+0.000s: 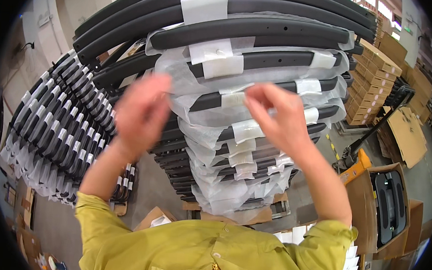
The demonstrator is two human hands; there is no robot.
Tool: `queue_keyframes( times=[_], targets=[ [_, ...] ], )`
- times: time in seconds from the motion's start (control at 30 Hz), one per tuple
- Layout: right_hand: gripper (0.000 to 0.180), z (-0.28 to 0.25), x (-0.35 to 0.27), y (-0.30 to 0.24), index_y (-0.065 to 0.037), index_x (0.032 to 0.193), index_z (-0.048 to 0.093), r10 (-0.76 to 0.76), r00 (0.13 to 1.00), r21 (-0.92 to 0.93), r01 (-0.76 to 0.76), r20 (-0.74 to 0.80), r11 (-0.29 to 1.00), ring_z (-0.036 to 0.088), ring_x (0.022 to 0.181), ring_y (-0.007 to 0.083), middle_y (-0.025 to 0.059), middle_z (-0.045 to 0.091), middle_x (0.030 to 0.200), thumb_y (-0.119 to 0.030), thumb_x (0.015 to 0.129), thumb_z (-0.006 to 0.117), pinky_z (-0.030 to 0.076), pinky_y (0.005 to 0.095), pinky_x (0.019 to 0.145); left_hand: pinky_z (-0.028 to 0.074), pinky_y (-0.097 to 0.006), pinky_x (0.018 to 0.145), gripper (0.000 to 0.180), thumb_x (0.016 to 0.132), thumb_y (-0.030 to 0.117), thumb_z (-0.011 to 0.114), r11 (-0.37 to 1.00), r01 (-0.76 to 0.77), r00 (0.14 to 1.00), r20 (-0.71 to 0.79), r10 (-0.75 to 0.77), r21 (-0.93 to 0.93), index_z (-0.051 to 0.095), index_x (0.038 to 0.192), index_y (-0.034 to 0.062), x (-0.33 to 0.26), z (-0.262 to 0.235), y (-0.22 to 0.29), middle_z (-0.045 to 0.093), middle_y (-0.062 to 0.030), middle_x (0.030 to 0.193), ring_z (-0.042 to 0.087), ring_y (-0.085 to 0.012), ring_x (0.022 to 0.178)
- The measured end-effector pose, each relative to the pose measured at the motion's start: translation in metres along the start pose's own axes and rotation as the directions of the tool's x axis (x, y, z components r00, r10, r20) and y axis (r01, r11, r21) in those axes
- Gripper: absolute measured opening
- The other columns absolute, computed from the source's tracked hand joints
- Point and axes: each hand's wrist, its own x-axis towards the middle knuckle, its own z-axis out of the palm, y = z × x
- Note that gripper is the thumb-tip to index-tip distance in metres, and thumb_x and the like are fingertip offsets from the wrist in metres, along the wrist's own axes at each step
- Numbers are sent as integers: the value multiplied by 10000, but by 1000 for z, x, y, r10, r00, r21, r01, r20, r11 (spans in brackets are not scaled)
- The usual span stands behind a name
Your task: Preparing foam padding with tape and attaching them to curved black frame components in a factory setting.
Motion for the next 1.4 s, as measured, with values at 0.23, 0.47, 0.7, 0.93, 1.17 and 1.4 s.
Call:
queue_keyframes(
  times=[0.23,0.47,0.7,0.93,1.17,1.4],
  targets=[
    [158,28,59,21,15,876,578,277,961,299,-259,-18,918,524,528,73,51,593,651,-110,781,585,423,205,487,420,-195,470,220,836,128,532,637,670,740,267,-618,-381,580,1001,-10,44,-7,-9,610,-50,675,525,-72,506],
    [235,45,65,24,30,951,542,427,903,538,-385,52,750,505,494,66,58,584,646,-125,784,598,416,188,462,365,-173,406,259,811,205,589,187,893,398,529,-750,-408,582,929,-26,47,52,-36,574,-41,616,484,-60,445],
    [267,38,56,25,34,982,535,424,899,547,-409,106,730,514,528,73,62,585,670,-129,782,601,417,192,484,350,-185,382,192,770,177,628,192,896,408,568,-715,-402,599,845,3,43,71,-32,552,-30,560,474,-65,422],
    [287,32,50,33,-28,1033,545,245,957,455,-290,157,842,510,576,63,30,577,737,-75,757,607,419,190,522,381,-185,414,136,775,156,622,431,782,621,498,-606,-450,637,849,43,19,73,-34,544,-14,548,472,-44,453],
    [207,47,56,23,-103,874,607,-287,953,-264,252,-102,931,530,687,166,26,541,793,-70,674,651,432,280,571,389,-182,426,121,779,153,621,542,715,699,437,-565,-443,645,858,64,12,70,-34,552,1,544,484,-37,467],
    [63,52,56,31,-82,704,588,-483,863,-297,427,-149,854,547,704,207,22,585,755,-101,683,644,450,308,586,398,-182,444,131,780,145,625,600,659,752,369,-546,-454,650,874,58,9,72,-31,564,4,568,495,-40,484]
  ],
)
